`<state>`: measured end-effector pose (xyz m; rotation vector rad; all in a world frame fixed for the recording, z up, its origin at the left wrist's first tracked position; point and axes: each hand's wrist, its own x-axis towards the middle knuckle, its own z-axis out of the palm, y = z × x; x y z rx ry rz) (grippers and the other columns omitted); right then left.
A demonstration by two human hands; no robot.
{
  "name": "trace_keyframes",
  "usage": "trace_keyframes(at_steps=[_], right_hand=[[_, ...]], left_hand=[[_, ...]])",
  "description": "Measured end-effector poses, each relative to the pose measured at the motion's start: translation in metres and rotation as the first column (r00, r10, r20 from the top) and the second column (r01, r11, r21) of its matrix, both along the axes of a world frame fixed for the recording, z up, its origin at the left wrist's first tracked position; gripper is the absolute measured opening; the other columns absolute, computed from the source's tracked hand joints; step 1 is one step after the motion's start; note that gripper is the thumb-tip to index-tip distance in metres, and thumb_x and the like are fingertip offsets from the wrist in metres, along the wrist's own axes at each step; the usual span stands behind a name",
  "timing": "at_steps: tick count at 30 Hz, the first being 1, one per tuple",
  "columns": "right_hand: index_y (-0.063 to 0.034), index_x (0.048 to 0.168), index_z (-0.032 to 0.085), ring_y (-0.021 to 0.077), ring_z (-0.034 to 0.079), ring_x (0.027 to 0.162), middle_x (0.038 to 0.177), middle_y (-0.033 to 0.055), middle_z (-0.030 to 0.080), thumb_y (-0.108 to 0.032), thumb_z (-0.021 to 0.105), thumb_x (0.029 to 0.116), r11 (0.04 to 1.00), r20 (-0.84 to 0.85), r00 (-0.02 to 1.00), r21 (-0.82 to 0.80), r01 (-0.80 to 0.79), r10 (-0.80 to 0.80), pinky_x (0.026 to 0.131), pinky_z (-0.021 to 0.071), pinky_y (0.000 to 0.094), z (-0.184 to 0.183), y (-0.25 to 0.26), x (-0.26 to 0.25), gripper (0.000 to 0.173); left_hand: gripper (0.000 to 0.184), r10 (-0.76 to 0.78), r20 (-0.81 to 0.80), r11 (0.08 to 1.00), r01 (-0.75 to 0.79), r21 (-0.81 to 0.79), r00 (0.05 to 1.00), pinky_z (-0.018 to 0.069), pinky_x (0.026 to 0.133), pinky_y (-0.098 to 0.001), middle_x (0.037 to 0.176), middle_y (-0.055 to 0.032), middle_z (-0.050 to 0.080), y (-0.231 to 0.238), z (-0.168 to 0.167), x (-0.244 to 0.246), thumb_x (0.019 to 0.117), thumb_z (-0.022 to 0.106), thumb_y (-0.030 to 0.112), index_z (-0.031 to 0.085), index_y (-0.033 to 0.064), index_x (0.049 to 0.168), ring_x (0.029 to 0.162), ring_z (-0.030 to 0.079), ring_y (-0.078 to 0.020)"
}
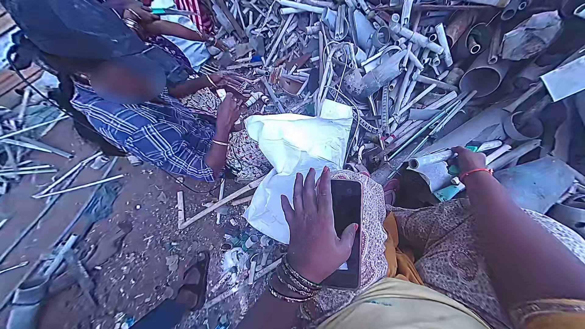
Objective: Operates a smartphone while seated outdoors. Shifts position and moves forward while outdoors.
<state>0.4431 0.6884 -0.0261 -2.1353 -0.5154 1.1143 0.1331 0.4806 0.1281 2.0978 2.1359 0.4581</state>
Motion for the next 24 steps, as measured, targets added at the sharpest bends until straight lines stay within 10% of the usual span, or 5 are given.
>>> trace_keyframes(at_steps=[9,24], right_hand=[[0.0042,0.143,0.043,0.0204,0.061,0.086,0.115,0.0185,0.059,-0.023,0.066,0.0986,0.999,-0.024,0.999,0.016,0.034,-0.033,0.079,0.0518,0.0377,-0.005,0.002,0.001,0.057],[0.0015,0.142,0.042,0.0160,0.058,0.078,0.108,0.0141,0.057,-0.024,0.063,0.1005,0.999,-0.039,0.998,0.026,0.041,-0.040,0.072,0.0514,0.0341,-0.009,0.003,0.003,0.053]], left_hand=[[0.094,0.121,0.415,0.968,-0.201,0.154,0.902,0.0281,0.121,-0.0518,0.164,-0.0290,0.026,0.003,0.018,-0.048,0.0887,0.064,0.045,0.024,-0.0017,0.160,0.154,0.026,-0.0366],[0.088,0.199,0.414,0.942,-0.290,0.171,0.888,0.0262,0.122,-0.0526,0.164,-0.0289,0.026,0.001,0.012,-0.057,0.0864,0.066,0.033,0.030,-0.0031,0.158,0.153,0.027,-0.0366]])
